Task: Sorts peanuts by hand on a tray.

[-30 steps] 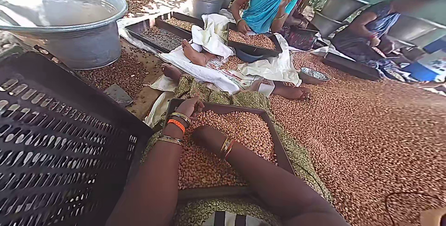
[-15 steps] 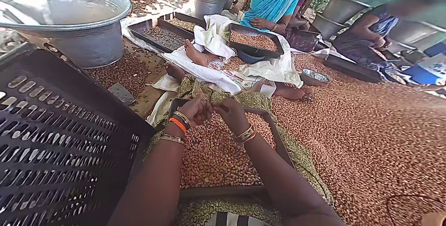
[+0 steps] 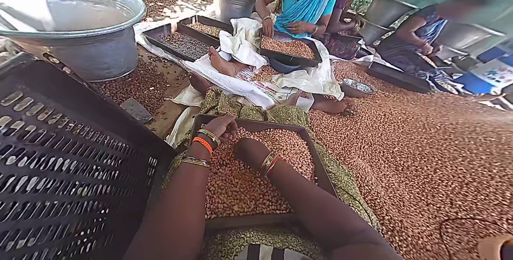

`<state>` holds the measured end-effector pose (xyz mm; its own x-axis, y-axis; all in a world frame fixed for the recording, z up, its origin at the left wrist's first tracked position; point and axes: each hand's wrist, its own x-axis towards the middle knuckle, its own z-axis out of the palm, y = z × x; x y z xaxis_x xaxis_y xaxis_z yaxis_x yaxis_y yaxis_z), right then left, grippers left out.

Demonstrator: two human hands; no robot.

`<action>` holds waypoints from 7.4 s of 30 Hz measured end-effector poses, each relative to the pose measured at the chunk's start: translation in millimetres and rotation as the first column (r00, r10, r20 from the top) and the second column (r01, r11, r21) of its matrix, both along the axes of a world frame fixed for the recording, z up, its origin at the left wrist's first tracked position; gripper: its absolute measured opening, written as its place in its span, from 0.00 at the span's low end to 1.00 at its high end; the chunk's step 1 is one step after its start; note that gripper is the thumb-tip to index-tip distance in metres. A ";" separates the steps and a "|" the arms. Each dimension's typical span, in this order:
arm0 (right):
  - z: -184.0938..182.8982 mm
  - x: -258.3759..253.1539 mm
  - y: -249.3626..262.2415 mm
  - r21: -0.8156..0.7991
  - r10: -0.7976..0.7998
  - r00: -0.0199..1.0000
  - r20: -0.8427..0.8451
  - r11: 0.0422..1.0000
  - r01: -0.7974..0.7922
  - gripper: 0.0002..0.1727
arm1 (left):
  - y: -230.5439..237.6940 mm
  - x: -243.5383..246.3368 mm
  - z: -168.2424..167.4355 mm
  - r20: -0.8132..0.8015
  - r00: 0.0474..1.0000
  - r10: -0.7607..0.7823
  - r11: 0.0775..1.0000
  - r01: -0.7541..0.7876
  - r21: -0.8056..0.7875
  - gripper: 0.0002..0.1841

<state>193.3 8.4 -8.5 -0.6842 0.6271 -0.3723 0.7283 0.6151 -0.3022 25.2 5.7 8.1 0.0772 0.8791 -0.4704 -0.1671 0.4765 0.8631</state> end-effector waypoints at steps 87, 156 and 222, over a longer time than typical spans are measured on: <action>22.5 99.2 24.2 0.071 -0.278 0.955 -0.103 0.956 0.286 0.15 | 0.7 16.9 -10.3 -0.182 0.969 -0.167 0.986 0.163 -0.038 0.21; 53.2 54.0 -30.1 -0.265 0.273 0.757 -0.594 0.822 -0.504 0.07 | 1.4 14.1 -4.8 -0.224 0.968 -0.111 0.993 0.096 -0.075 0.26; 6.7 1.5 -16.9 0.041 0.163 0.897 -0.411 0.986 -0.160 0.11 | 3.9 3.7 -14.9 0.120 0.968 0.220 0.975 -0.212 -0.071 0.27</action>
